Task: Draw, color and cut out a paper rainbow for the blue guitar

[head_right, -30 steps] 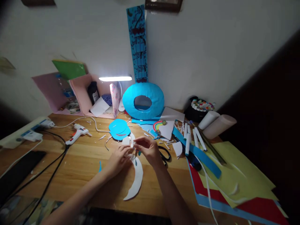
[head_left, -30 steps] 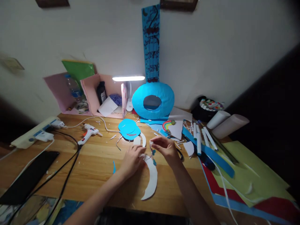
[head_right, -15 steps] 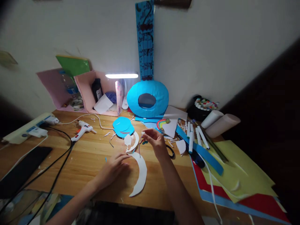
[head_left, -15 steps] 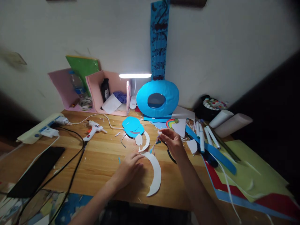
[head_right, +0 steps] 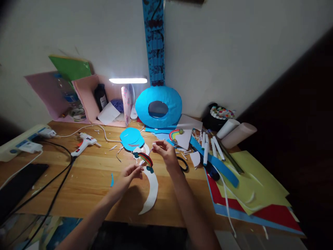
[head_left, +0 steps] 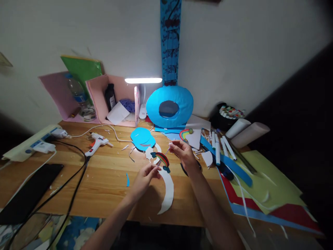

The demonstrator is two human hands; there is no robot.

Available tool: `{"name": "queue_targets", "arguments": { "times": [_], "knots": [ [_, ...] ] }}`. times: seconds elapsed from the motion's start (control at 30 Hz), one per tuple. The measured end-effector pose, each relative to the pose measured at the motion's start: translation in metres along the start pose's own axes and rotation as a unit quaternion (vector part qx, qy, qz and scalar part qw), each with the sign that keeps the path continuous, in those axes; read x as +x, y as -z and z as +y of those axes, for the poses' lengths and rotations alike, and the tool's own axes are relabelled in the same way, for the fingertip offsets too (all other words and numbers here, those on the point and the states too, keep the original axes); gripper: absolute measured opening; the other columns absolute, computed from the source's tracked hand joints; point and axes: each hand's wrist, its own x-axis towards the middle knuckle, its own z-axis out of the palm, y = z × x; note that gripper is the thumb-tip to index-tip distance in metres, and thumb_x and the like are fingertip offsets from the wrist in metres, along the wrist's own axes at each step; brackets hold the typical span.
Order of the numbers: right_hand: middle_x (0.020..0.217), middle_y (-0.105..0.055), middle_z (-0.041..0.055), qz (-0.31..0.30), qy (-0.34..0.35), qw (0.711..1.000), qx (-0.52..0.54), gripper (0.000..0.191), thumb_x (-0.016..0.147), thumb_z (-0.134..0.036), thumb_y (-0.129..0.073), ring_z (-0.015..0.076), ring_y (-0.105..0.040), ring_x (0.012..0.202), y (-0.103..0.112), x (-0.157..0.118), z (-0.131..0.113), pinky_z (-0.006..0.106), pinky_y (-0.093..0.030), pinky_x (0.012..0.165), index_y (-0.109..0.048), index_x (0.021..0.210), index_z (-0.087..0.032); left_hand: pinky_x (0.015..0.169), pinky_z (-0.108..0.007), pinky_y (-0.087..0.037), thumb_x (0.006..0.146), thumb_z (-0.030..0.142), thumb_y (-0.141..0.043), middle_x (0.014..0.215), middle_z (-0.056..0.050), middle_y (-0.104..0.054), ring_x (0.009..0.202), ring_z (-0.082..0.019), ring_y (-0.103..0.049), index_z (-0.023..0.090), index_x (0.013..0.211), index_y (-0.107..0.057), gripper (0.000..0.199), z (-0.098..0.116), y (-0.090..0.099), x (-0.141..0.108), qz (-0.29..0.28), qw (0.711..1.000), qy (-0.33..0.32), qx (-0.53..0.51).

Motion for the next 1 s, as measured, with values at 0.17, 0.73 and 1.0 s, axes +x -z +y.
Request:
{"name": "queue_targets", "arguments": {
  "times": [0.17,0.73,1.0],
  "knots": [
    [0.077,-0.07,0.0048,0.009,0.002,0.994,-0.11,0.028,0.067,-0.041,-0.071,0.0179,-0.064,0.07,0.005,0.008,0.035,0.031,-0.051,0.068,-0.066,0.079,-0.016,0.07,-0.033,-0.053,0.092,0.036,-0.053,0.088,-0.003,-0.064,0.076,-0.015,-0.063,0.013,0.096,-0.061,0.025,-0.016,0.01,-0.001,0.009,0.994,0.084,0.063],
    [0.083,-0.066,0.0076,-0.016,0.042,0.936,-0.349,0.011,0.076,-0.021,-0.06,0.0193,-0.061,0.074,0.004,0.01,0.067,0.031,-0.048,0.07,-0.07,0.08,-0.016,0.076,-0.036,-0.052,0.092,0.035,-0.052,0.089,-0.003,-0.064,0.082,-0.016,-0.063,0.014,0.093,-0.062,0.023,0.006,0.014,-0.011,0.006,0.928,0.146,0.344],
    [0.079,-0.063,0.0046,-0.015,0.067,0.941,-0.333,0.007,0.077,-0.021,-0.062,0.0183,-0.059,0.073,0.003,0.01,0.066,0.03,-0.047,0.068,-0.068,0.075,-0.018,0.07,-0.033,-0.051,0.093,0.037,-0.05,0.077,0.0,-0.063,0.071,-0.014,-0.061,0.014,0.083,-0.061,0.028,-0.002,0.013,-0.012,0.016,0.936,0.117,0.332]
  ]
}}
